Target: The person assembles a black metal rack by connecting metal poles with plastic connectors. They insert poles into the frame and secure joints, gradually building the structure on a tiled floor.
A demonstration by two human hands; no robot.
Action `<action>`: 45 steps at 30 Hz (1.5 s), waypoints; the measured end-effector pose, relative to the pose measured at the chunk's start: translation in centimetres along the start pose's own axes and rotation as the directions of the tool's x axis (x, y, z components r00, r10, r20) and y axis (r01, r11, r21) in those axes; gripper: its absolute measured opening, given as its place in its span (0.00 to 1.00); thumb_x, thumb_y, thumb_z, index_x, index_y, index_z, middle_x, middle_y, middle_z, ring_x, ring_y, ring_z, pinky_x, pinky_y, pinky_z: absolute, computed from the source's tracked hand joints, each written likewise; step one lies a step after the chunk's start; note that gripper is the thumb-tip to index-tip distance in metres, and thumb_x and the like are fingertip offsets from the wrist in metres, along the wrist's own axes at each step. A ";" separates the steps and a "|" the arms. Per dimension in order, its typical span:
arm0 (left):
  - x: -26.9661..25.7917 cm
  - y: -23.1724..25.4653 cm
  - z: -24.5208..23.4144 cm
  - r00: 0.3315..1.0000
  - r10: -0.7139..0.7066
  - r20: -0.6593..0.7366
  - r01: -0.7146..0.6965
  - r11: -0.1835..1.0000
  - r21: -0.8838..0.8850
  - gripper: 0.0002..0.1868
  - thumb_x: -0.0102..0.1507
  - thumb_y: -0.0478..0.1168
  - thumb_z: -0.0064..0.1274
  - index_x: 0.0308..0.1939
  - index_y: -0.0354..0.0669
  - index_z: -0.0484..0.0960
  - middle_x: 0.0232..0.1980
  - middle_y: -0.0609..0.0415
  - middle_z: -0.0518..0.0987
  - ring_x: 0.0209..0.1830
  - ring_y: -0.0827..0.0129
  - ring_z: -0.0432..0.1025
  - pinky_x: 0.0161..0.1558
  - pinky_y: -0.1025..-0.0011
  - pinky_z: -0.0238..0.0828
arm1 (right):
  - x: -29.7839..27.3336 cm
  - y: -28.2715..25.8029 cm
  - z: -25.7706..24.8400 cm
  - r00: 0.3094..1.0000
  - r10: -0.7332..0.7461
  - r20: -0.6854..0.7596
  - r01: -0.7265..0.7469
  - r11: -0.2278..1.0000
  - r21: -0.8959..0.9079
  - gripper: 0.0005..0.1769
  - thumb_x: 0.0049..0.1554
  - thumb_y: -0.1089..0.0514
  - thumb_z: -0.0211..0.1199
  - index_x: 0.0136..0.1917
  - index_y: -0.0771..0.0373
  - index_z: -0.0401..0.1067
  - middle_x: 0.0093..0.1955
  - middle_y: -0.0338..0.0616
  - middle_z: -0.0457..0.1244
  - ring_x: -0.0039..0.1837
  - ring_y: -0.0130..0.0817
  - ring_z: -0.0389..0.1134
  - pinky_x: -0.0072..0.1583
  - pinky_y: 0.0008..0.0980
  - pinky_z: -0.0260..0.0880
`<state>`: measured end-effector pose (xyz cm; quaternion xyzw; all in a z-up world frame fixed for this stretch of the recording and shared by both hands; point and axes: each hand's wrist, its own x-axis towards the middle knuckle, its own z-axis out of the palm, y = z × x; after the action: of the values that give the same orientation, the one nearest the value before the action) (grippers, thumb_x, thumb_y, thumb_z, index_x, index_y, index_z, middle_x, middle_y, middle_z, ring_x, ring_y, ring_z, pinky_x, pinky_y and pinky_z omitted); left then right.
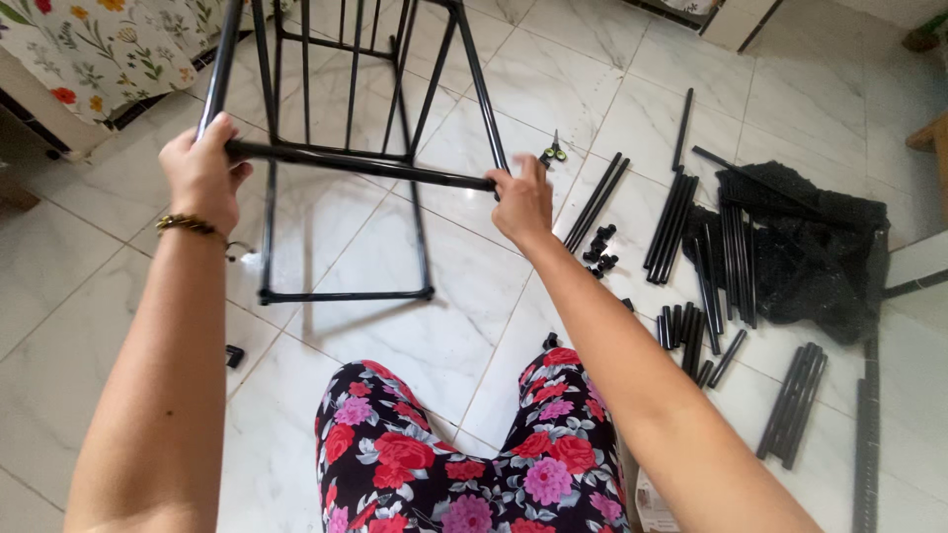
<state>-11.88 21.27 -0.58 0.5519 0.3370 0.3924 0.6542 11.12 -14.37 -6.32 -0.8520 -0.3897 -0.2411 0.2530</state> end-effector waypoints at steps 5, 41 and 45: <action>-1.0 3.0 2.9 0.937 0.350 0.018 -0.334 0.877 0.344 0.11 0.66 0.43 0.58 0.34 0.39 0.79 0.28 0.66 0.71 0.27 0.81 0.64 0.28 0.75 0.59 | 2.8 -3.9 0.4 0.830 -0.198 0.522 0.076 0.967 0.245 0.18 0.62 0.45 0.53 0.57 0.57 0.74 0.59 0.49 0.67 0.69 0.43 0.60 0.69 0.56 0.50; -5.8 7.4 4.3 0.923 -0.165 0.348 0.058 0.953 0.299 0.25 0.75 0.57 0.36 0.32 0.42 0.66 0.23 0.60 0.68 0.16 0.76 0.58 0.19 0.73 0.50 | 11.1 -17.2 -1.5 0.423 -0.404 0.811 -0.567 0.580 0.585 0.37 0.67 0.39 0.32 0.30 0.63 0.67 0.24 0.39 0.57 0.26 0.31 0.54 0.31 0.35 0.56; -6.4 7.8 4.8 0.933 -0.147 0.329 0.026 0.938 0.344 0.26 0.74 0.57 0.34 0.30 0.43 0.66 0.22 0.58 0.68 0.15 0.75 0.59 0.18 0.73 0.51 | 9.9 -17.2 1.3 0.646 -0.307 0.699 -0.482 0.546 0.685 0.30 0.69 0.49 0.39 0.30 0.64 0.62 0.26 0.41 0.55 0.27 0.34 0.51 0.31 0.39 0.55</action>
<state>-11.74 14.04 7.94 0.7000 0.3014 0.1956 0.6172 3.59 1.56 2.94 -0.6624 -0.4730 0.3671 0.4502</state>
